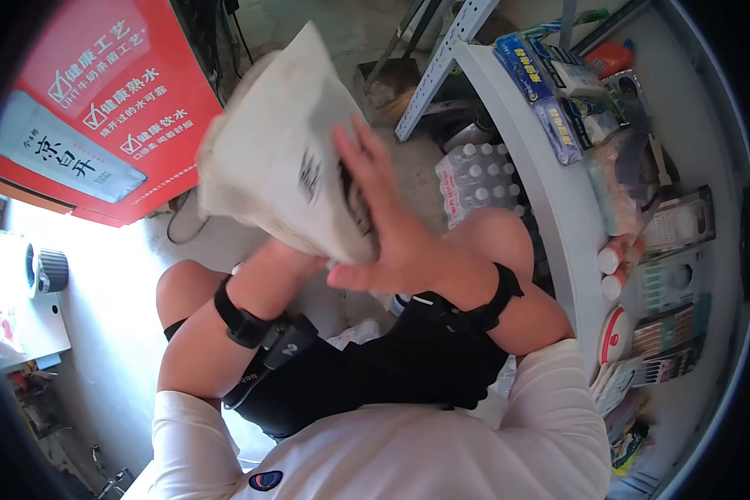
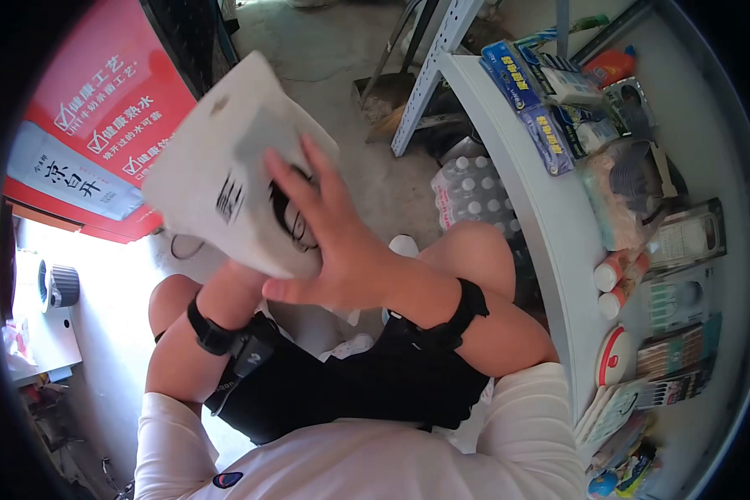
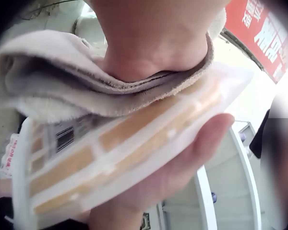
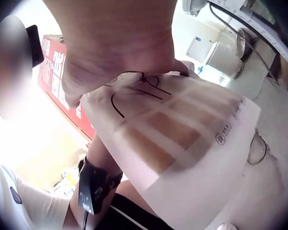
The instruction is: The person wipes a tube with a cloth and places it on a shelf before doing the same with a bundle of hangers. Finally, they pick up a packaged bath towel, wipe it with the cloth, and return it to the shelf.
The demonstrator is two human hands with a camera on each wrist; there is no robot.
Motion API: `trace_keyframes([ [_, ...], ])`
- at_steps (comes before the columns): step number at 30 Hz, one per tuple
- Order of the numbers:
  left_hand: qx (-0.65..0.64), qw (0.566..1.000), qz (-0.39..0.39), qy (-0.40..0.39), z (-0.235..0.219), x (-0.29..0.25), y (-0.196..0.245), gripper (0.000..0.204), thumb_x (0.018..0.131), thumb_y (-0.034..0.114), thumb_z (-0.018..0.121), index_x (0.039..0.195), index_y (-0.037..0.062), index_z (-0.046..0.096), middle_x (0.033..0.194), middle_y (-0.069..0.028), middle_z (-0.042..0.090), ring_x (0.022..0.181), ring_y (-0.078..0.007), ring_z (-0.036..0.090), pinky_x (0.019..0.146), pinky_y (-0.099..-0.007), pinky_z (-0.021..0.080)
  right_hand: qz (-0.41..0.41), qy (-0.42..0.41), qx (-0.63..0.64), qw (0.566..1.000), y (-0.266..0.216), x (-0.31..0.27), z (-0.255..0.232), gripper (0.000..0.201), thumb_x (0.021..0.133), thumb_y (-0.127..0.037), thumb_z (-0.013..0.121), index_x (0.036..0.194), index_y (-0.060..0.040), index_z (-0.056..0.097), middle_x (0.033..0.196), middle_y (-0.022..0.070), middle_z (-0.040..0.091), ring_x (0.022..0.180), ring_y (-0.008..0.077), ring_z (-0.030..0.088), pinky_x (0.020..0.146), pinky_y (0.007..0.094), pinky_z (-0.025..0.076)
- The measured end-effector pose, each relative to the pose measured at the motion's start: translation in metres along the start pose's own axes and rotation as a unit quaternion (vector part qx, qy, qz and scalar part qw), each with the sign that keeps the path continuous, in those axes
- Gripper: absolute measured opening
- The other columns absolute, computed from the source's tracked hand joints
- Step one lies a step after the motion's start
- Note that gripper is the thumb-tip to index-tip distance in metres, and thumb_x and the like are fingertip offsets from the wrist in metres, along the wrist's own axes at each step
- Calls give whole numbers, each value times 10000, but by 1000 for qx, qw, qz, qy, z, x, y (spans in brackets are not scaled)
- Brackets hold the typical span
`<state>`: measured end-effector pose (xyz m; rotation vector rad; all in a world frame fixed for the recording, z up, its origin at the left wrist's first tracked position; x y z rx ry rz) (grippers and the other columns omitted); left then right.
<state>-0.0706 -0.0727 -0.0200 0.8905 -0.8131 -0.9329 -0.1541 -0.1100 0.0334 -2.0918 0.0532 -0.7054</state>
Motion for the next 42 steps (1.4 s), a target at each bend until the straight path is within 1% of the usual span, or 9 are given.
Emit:
trace_keyframes([
  [7,436,854,273,-80,79,-24,36,677,892,175,576,1443,81,193,1496,-97,181,1363,-221,210,1130,-369,116,210,153,534,804,33,-7,-30,786,852,-636,351,1317,-2,376,1195,182,520,1060,268,547,934,389,439],
  [10,478,844,236,-59,61,-10,29,679,892,175,575,1445,82,190,1501,-95,168,1372,-218,194,1136,-366,98,261,200,588,739,33,-3,-25,768,858,-620,362,1306,3,390,1185,174,530,1050,257,548,908,386,453],
  [12,131,980,78,-128,33,5,4,628,903,194,558,1425,75,229,1458,-94,266,1328,-223,285,1111,-352,197,227,113,616,746,25,-11,-16,703,892,-545,392,1340,-4,339,1224,158,512,1084,229,546,936,353,446],
  [14,-125,986,-44,-97,8,16,-11,600,908,203,551,1412,73,252,1432,-93,319,1302,-225,335,1096,-345,250,198,63,559,803,10,-14,-16,738,886,-512,444,1387,-7,244,1313,165,422,1179,228,468,994,353,385],
  [20,45,996,6,-75,31,-3,0,580,902,203,560,1391,76,276,1403,-89,344,1277,-221,358,1078,-344,270,-28,121,239,963,-20,4,-38,1014,779,-558,582,1439,-7,44,1447,179,189,1333,265,234,1079,380,203],
  [24,206,967,111,-104,60,-27,17,566,898,204,566,1378,78,292,1384,-86,361,1260,-219,373,1066,-344,283,-13,131,357,925,15,2,-42,839,819,-572,507,1356,-10,190,1347,163,309,1226,260,376,1021,388,323],
  [30,180,974,95,-96,54,-20,18,546,892,204,575,1357,81,316,1355,-82,385,1234,-215,395,1048,-343,303,214,146,646,718,28,-10,-21,603,905,-502,423,1242,-4,458,1113,128,582,1001,201,583,902,332,461],
  [38,-92,993,-69,-38,12,7,-11,519,885,204,588,1330,86,348,1317,-77,418,1199,-210,426,1025,-342,330,164,137,441,871,5,-19,-15,677,900,-453,430,1392,-14,274,1350,160,409,1233,242,426,1043,366,325],
  [42,4,997,-36,-63,32,-14,-10,506,881,205,594,1316,88,364,1298,-74,435,1182,-207,441,1013,-341,344,203,238,547,777,26,-21,-38,819,825,-618,450,1370,-18,335,1336,181,432,1187,308,468,1013,420,372],
])
Point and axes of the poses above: each hand's wrist, its own x-axis towards the middle knuckle, its own z-axis out of the palm, y = z × x, the point moved 7 cm from there along x, towards the middle knuckle
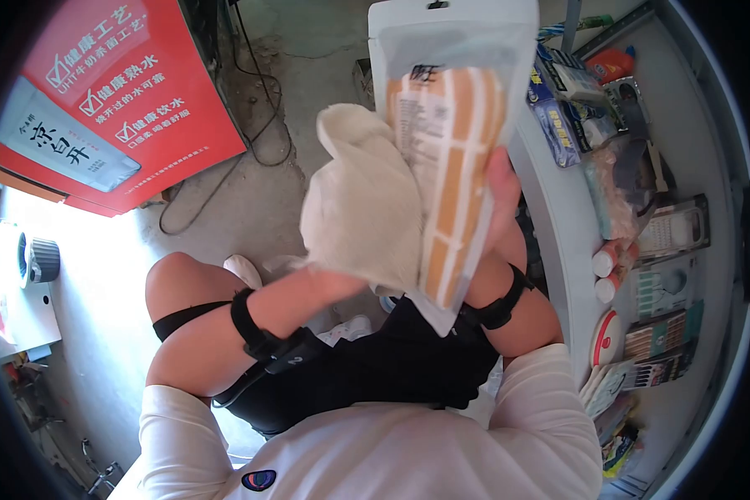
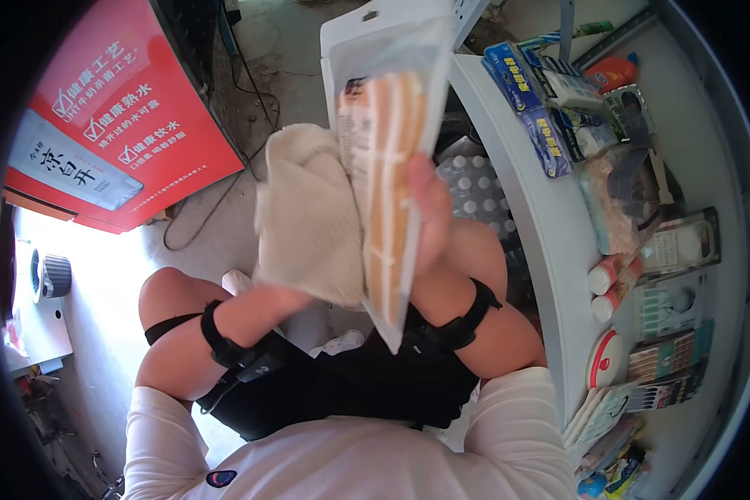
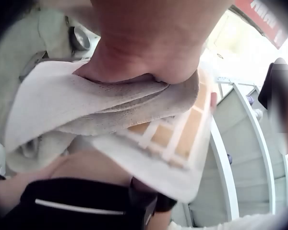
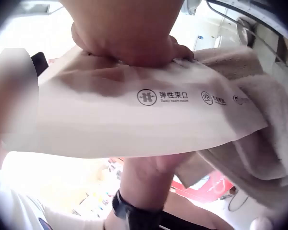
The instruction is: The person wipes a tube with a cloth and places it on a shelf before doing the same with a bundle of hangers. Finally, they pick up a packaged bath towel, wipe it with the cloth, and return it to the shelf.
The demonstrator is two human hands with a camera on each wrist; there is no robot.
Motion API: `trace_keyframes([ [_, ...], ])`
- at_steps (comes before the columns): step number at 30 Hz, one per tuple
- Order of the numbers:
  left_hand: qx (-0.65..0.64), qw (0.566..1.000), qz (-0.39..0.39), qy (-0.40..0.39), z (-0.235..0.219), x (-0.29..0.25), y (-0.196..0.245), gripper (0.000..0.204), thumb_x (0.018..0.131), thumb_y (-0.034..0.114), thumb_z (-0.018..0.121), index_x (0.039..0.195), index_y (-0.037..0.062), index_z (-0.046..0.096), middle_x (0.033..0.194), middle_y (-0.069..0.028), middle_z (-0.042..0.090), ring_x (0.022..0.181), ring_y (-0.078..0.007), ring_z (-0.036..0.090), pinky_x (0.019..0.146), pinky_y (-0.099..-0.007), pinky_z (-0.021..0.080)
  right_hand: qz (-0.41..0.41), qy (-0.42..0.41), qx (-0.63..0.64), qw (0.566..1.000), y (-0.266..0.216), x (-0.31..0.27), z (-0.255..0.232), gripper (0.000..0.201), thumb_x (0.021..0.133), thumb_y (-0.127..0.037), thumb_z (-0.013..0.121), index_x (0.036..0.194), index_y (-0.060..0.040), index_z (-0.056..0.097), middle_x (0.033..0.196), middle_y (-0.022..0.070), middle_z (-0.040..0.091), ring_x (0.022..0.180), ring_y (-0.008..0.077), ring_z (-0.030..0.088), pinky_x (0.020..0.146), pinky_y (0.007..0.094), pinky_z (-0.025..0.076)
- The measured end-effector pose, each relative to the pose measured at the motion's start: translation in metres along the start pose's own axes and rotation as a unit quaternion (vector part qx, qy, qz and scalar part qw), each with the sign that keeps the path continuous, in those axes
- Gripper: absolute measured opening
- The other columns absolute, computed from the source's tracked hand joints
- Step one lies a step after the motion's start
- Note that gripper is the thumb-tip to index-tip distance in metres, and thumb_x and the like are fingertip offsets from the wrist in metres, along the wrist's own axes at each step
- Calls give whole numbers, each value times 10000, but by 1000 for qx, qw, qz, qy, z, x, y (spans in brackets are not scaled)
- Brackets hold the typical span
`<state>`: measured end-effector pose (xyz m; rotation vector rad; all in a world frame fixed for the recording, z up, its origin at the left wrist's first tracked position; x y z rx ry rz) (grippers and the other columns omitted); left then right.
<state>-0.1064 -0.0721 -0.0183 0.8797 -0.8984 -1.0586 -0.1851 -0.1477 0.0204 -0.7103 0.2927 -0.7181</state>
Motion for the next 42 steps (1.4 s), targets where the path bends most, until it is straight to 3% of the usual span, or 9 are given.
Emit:
trace_keyframes([
  [5,141,986,72,-54,29,-21,13,489,876,205,601,1299,90,385,1274,-71,455,1161,-204,460,998,-340,360,70,-170,250,951,-16,5,11,835,817,-660,416,1348,-18,357,1272,200,469,1154,319,486,987,426,395],
  [13,221,957,141,-121,55,-31,21,463,868,205,614,1272,95,417,1236,-65,488,1126,-199,490,974,-339,387,220,-85,155,959,12,0,19,740,851,-605,408,1286,-6,406,1216,189,484,1098,283,507,938,380,409],
  [17,139,978,84,-128,40,-14,16,449,865,206,620,1258,97,433,1217,-62,505,1109,-196,505,962,-338,400,-19,-76,-92,993,9,10,12,691,876,-553,419,1299,-7,401,1264,197,438,1156,293,454,978,376,356],
  [21,-77,989,-34,-122,11,3,2,436,861,206,626,1245,99,449,1198,-60,521,1092,-193,520,950,-337,414,-253,-76,-374,889,1,5,21,636,900,-471,456,1332,-11,380,1344,210,354,1253,314,355,1042,383,266],
  [23,-139,982,-58,-113,-2,3,-1,430,859,206,629,1238,100,457,1188,-58,529,1083,-192,528,944,-337,420,-284,-102,-534,790,-1,3,37,610,906,-396,502,1358,-12,360,1395,218,283,1315,325,268,1077,394,194],
  [29,-205,974,-58,-80,-14,-4,0,410,853,206,638,1217,103,481,1160,-54,554,1058,-188,550,927,-336,441,-269,-89,-673,683,-9,4,43,571,854,-240,597,1371,-93,405,1440,175,278,1330,308,282,1078,387,230],
  [34,-237,970,-48,22,-30,1,6,430,850,171,629,1240,86,470,1183,-71,550,1099,-209,532,983,-379,420,-295,-114,-625,714,-25,3,40,602,819,-45,623,1374,-73,391,1438,138,288,1310,244,321,1062,343,285],
  [38,-256,962,-11,93,-59,6,18,459,825,70,625,1254,62,459,1208,-82,543,1112,-241,529,993,-407,419,-316,20,-440,840,-57,1,16,511,786,-118,674,1240,-1,469,1270,165,485,1183,244,468,970,334,381],
  [42,-217,964,-24,149,-70,4,26,473,815,12,604,1262,50,456,1212,-84,543,1111,-252,530,986,-402,426,-81,-10,-374,924,-58,-24,6,436,821,-173,699,1179,-9,512,1048,75,619,932,130,590,823,266,484],
])
Point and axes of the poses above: each hand's wrist, its own x-axis towards the middle knuckle, its own z-axis out of the palm, y = z × x, the point moved 7 cm from there along x, towards the middle knuckle
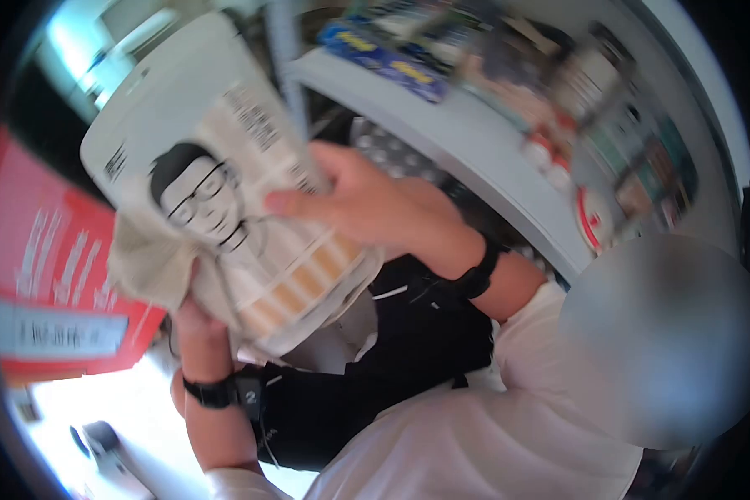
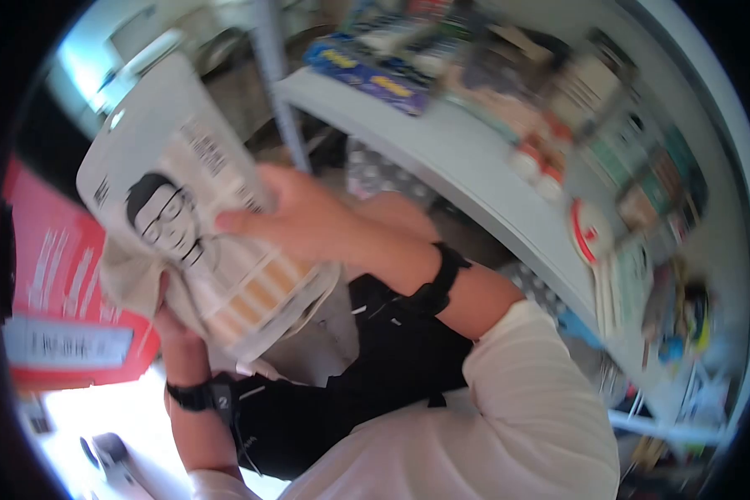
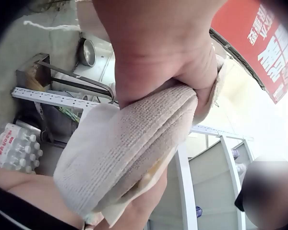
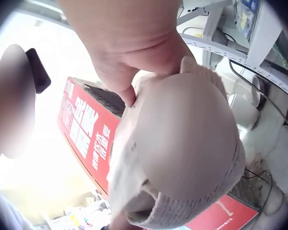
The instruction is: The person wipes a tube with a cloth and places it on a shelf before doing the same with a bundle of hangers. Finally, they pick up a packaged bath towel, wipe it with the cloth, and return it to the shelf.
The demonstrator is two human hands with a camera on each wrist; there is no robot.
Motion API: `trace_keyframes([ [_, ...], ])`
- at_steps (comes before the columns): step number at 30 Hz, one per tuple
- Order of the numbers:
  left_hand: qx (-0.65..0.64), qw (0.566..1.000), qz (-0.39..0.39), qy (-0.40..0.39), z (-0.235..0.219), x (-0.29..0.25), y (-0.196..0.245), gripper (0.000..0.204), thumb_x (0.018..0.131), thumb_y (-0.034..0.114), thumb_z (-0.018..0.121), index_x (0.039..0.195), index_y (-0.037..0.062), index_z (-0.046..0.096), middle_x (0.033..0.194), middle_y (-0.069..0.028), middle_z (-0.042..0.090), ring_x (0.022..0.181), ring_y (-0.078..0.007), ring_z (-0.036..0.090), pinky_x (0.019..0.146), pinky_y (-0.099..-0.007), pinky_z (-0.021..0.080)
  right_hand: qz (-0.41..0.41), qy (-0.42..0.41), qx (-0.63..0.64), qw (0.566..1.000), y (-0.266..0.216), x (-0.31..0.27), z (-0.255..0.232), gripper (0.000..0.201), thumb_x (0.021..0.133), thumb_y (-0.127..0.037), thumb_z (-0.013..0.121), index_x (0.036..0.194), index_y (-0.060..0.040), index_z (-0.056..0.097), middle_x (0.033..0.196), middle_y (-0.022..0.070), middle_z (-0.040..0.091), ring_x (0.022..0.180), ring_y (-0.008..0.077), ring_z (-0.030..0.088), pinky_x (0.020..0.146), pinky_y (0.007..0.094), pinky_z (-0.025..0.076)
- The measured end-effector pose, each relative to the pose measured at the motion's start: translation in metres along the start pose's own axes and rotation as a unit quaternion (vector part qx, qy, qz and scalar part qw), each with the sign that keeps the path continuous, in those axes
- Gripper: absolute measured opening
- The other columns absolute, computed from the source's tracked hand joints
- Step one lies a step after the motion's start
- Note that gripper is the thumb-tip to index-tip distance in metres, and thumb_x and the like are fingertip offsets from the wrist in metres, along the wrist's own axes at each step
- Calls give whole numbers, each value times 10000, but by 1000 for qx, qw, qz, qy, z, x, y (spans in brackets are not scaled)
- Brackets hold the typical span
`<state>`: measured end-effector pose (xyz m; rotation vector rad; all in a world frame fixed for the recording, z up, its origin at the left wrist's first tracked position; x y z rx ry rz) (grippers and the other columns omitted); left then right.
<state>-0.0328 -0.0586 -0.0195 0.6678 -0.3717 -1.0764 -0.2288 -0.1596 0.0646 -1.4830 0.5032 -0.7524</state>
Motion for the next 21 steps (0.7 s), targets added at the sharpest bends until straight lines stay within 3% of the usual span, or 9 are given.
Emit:
trace_keyframes([
  [1,47,998,-3,31,10,-2,0,468,820,14,597,1265,45,454,1215,-86,541,1110,-255,530,984,-402,426,-33,37,-61,997,-11,-16,-11,416,830,-182,690,1171,-13,523,1052,68,620,931,124,590,819,266,484],
  [4,105,988,-86,-70,26,5,-33,469,837,24,578,1283,43,435,1220,-93,538,1110,-260,529,977,-407,428,-51,133,-259,955,-49,-68,-37,389,868,-227,648,1174,-17,535,1054,42,629,928,97,584,799,280,486],
  [7,25,986,-128,-103,24,7,-57,458,852,43,566,1289,46,427,1236,-95,525,1127,-258,514,975,-409,426,-28,199,27,979,-32,-107,-76,346,865,-220,644,1140,-29,559,1036,60,639,893,146,613,808,281,480],
  [9,40,976,-161,-142,26,5,-69,475,843,58,583,1291,54,427,1261,-95,506,1157,-253,489,992,-411,409,-8,280,-23,960,-38,-138,-107,321,881,-193,616,1142,-17,552,1045,78,638,900,169,632,810,296,499],
  [11,47,959,-188,-207,21,6,-89,481,839,60,584,1293,58,427,1269,-96,500,1169,-254,479,1002,-412,400,15,429,119,895,-59,-211,-181,355,899,-243,582,1139,15,537,1055,128,630,932,202,641,820,331,533],
  [13,18,958,-225,-177,41,-2,-98,539,825,90,585,1322,46,384,1279,-138,482,1176,-304,468,1014,-439,385,-35,522,162,837,-72,-283,-245,367,908,-258,568,1136,26,522,1074,132,620,911,230,646,801,345,545],
  [17,-14,947,-251,-200,71,-6,-95,603,839,234,546,1356,22,322,1300,-189,449,1176,-360,458,1015,-472,375,-19,725,-39,688,-99,-438,-332,371,894,-215,595,1158,30,504,1065,133,619,924,220,635,806,329,529],
  [19,-36,946,-253,-197,79,-7,-91,605,854,292,514,1359,21,319,1302,-193,449,1172,-360,464,1009,-472,381,-13,753,-198,628,-112,-471,-331,421,863,-203,632,1152,69,492,1128,160,585,1008,231,598,846,333,500],
  [21,-39,949,-240,-202,81,-4,-86,623,887,390,456,1366,18,315,1309,-187,451,1166,-352,475,1001,-466,389,49,716,-318,619,-92,-517,-372,553,814,-290,669,1176,81,477,1177,189,551,1067,274,563,891,356,469],
])
Point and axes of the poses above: each hand's wrist, its own x-axis towards the middle knuckle, its own z-axis out of the palm, y = z × x, the point moved 7 cm from there along x, towards the middle knuckle
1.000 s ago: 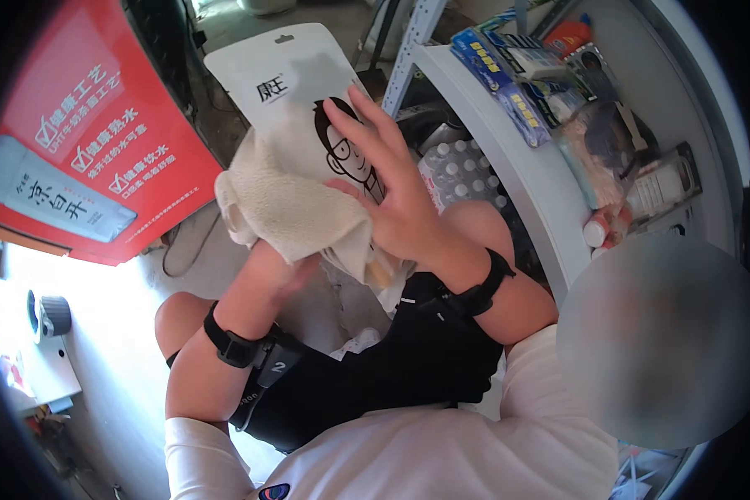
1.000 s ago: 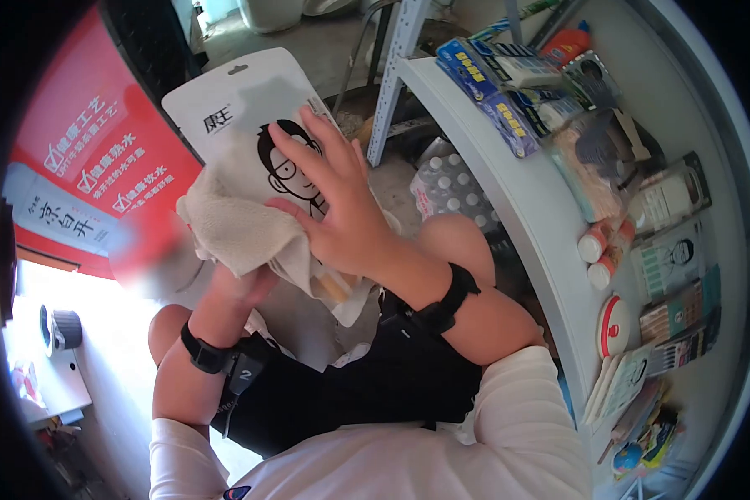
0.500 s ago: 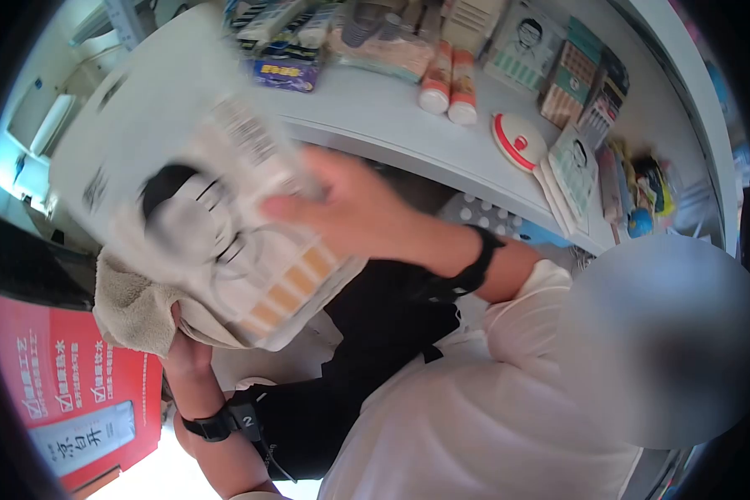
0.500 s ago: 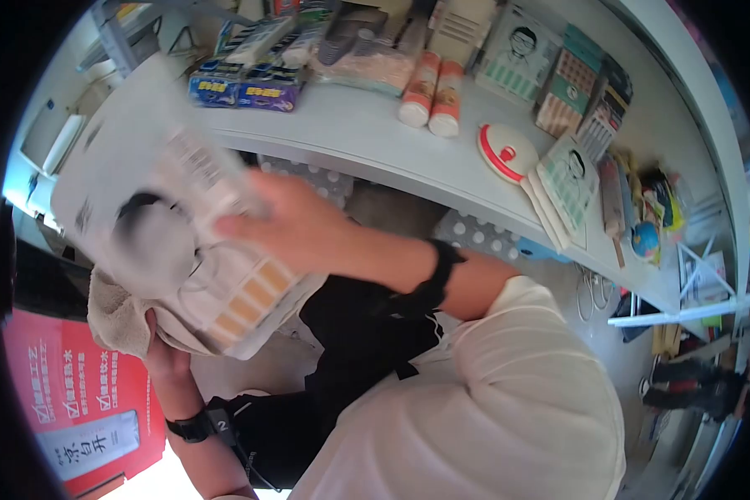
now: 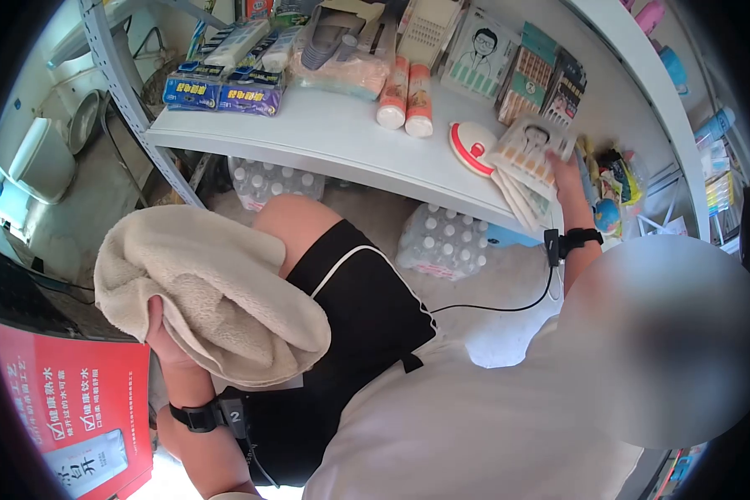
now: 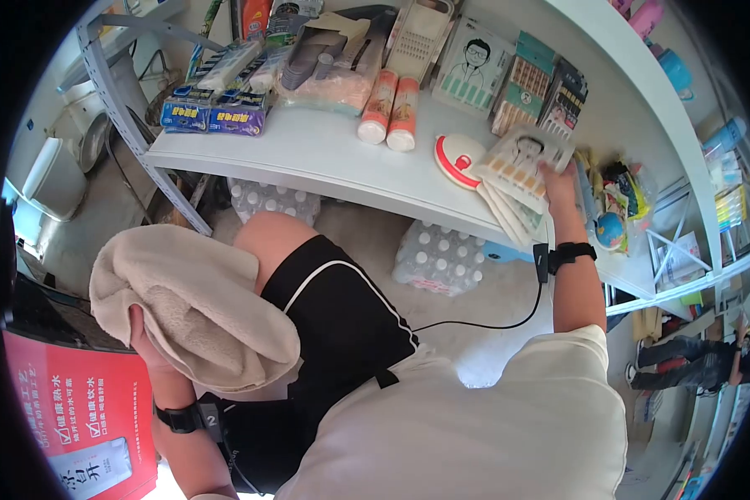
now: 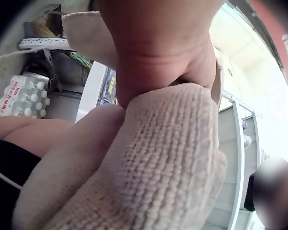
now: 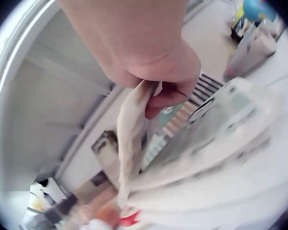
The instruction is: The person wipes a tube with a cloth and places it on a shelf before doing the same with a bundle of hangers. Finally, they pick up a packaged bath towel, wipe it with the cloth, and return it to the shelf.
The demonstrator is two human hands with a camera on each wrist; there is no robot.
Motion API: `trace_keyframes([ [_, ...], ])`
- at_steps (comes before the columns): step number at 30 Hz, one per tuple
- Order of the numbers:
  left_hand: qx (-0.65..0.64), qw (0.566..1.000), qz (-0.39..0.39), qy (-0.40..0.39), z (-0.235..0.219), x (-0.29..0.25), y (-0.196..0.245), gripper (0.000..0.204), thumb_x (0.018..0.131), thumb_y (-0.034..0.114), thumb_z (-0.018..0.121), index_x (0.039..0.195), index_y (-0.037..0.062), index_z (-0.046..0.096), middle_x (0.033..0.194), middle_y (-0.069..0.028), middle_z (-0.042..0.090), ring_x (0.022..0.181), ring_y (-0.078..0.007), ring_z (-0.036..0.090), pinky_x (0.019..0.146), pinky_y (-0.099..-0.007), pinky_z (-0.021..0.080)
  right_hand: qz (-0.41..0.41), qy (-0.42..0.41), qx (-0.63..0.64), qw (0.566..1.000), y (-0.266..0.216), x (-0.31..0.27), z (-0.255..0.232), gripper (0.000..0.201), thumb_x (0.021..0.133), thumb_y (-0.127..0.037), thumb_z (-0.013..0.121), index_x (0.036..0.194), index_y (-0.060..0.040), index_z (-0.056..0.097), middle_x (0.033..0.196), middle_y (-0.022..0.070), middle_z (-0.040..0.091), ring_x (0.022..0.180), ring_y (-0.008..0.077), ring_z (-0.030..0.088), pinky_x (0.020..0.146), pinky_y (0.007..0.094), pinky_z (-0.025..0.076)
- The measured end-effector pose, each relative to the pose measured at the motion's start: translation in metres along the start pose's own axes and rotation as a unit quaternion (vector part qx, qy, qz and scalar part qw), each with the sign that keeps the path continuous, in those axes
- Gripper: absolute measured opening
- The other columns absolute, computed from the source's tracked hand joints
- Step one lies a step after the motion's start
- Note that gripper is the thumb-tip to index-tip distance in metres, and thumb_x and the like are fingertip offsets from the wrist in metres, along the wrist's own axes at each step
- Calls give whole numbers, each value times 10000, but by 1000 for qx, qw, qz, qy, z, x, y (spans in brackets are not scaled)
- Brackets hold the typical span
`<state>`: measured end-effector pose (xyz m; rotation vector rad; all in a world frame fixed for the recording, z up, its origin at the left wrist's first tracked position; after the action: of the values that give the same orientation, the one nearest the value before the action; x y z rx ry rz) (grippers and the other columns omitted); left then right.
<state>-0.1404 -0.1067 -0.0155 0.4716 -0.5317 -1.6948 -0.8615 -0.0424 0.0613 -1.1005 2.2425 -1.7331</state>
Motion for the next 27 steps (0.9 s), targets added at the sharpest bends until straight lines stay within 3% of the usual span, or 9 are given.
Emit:
trace_keyframes([
  [2,-4,999,23,-22,-3,-2,7,617,920,434,413,1361,10,332,1315,-172,458,1170,-334,476,1001,-447,389,-80,8,-211,974,44,36,-19,679,764,-377,690,1200,90,462,1223,221,514,1111,318,532,935,375,432],
  [4,-3,998,59,21,-17,-7,17,582,938,413,383,1369,28,311,1322,-172,445,1176,-339,471,1005,-462,385,-171,60,-491,852,29,45,-15,799,711,-466,696,1225,94,447,1267,257,474,1141,365,503,979,389,390],
  [5,-1,996,86,32,-22,-10,23,569,951,417,361,1365,28,322,1322,-165,449,1177,-332,471,1007,-449,385,-92,-9,-585,805,14,44,-13,903,670,-555,678,1254,87,430,1287,298,444,1162,397,479,1002,391,360],
  [8,-30,968,163,189,-10,-20,41,548,970,438,321,1374,69,329,1366,-132,417,1232,-305,424,1047,-432,339,-67,-137,-582,799,-37,58,25,873,684,-518,680,1245,100,428,1298,288,441,1173,395,467,987,397,374],
  [10,-33,946,195,257,-7,-25,48,559,964,458,329,1383,87,324,1388,-119,398,1258,-295,398,1067,-430,310,-80,-185,-457,866,-37,94,60,804,706,-508,673,1257,38,462,1266,231,490,1132,364,498,931,389,424],
  [12,-36,946,201,253,-8,-25,51,571,958,479,332,1389,106,320,1405,-107,381,1272,-286,381,1082,-426,285,69,-249,-285,923,-68,84,104,707,733,-502,659,1252,-46,509,1250,166,507,1098,310,504,909,374,432],
  [18,-9,943,218,251,-20,-36,54,555,965,472,319,1378,101,333,1390,-101,393,1256,-272,396,1067,-405,307,125,-235,-98,959,-32,149,165,555,739,-501,662,1156,-145,581,1146,44,515,912,186,507,773,320,458],
  [22,1,940,225,256,-30,-49,51,546,968,466,318,1370,97,342,1382,-94,400,1243,-267,407,1059,-396,320,135,-214,-14,967,-45,112,169,625,677,-442,743,1201,-157,556,1229,67,472,1006,254,468,777,318,461],
  [27,-33,929,221,294,-39,-57,45,549,962,467,333,1365,94,351,1365,-101,421,1224,-281,426,1049,-417,337,205,-173,-60,962,6,156,185,691,680,-375,744,1281,-158,480,1301,81,418,1078,300,429,825,387,447],
])
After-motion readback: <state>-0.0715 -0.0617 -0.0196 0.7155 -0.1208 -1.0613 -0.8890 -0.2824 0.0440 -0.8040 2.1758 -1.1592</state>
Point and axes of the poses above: each hand's wrist, its own x-axis towards the middle knuckle, its own z-axis out of the palm, y = z × x, the point moved 7 cm from there along x, towards the middle knuckle
